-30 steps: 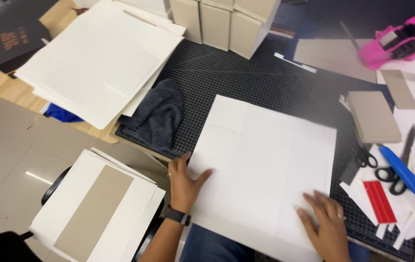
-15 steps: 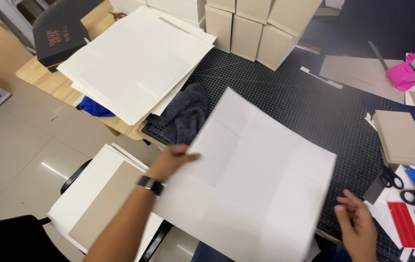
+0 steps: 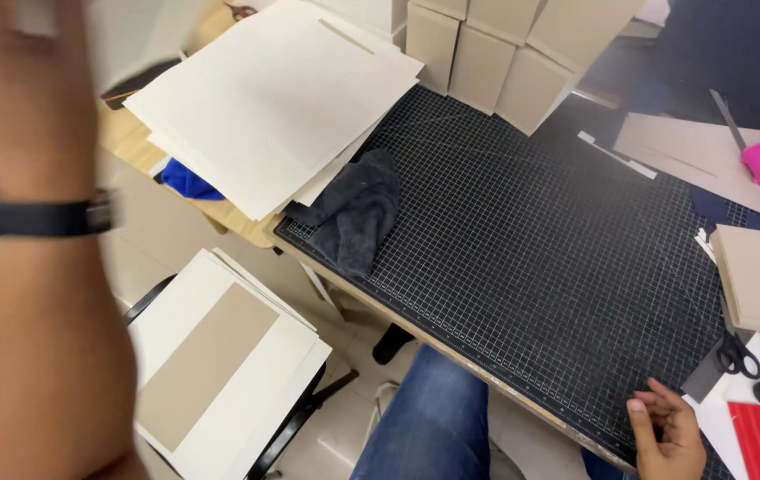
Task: The person assembles a paper craft by applying glue to small beige paper pieces with a roller, then placing them onto a larger white sheet. They smooth the pieces with a red tool and repeat the process for additional pieces.
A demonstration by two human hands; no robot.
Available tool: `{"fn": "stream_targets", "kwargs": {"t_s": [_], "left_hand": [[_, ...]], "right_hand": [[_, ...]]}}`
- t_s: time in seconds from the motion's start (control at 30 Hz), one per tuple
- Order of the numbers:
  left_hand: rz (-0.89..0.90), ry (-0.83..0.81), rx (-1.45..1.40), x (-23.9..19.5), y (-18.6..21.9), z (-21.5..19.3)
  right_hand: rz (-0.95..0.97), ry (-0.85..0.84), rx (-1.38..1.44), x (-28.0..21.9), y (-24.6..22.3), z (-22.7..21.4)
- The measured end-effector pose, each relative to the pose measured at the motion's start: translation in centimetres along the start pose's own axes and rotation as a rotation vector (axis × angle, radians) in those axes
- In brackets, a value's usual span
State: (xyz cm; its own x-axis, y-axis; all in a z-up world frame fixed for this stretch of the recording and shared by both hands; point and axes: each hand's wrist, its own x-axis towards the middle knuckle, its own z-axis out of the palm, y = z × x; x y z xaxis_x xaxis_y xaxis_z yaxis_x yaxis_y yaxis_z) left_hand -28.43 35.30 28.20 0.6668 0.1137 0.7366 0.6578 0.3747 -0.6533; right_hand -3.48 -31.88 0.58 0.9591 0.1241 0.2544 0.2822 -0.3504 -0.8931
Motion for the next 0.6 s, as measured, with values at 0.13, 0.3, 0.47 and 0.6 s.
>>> {"fn": "stream_targets", "kwargs": {"t_s": [0.13, 0.3, 0.47, 0.6], "left_hand": [[-0.248, 0.204, -1.118, 3.9, 11.2, -7.4], [-0.082, -0.058, -1.341, -2.7, 29.5, -9.0], [-0.094, -0.128, -1.402, -4.7, 33.5, -10.6], [-0.066, -0.345, -1.655, -5.6, 29.8, -10.4]], "right_hand": [[0.045, -0.027, -0.09, -0.3, -3.3, 0.5], [0.081, -0.033, -0.19, 0.0, -3.3, 0.9], [0.059, -0.06, -0.294, 0.1, -2.9, 1.0], [-0.09, -0.093, -0.273, -0.4, 0.4, 0.4]]}}
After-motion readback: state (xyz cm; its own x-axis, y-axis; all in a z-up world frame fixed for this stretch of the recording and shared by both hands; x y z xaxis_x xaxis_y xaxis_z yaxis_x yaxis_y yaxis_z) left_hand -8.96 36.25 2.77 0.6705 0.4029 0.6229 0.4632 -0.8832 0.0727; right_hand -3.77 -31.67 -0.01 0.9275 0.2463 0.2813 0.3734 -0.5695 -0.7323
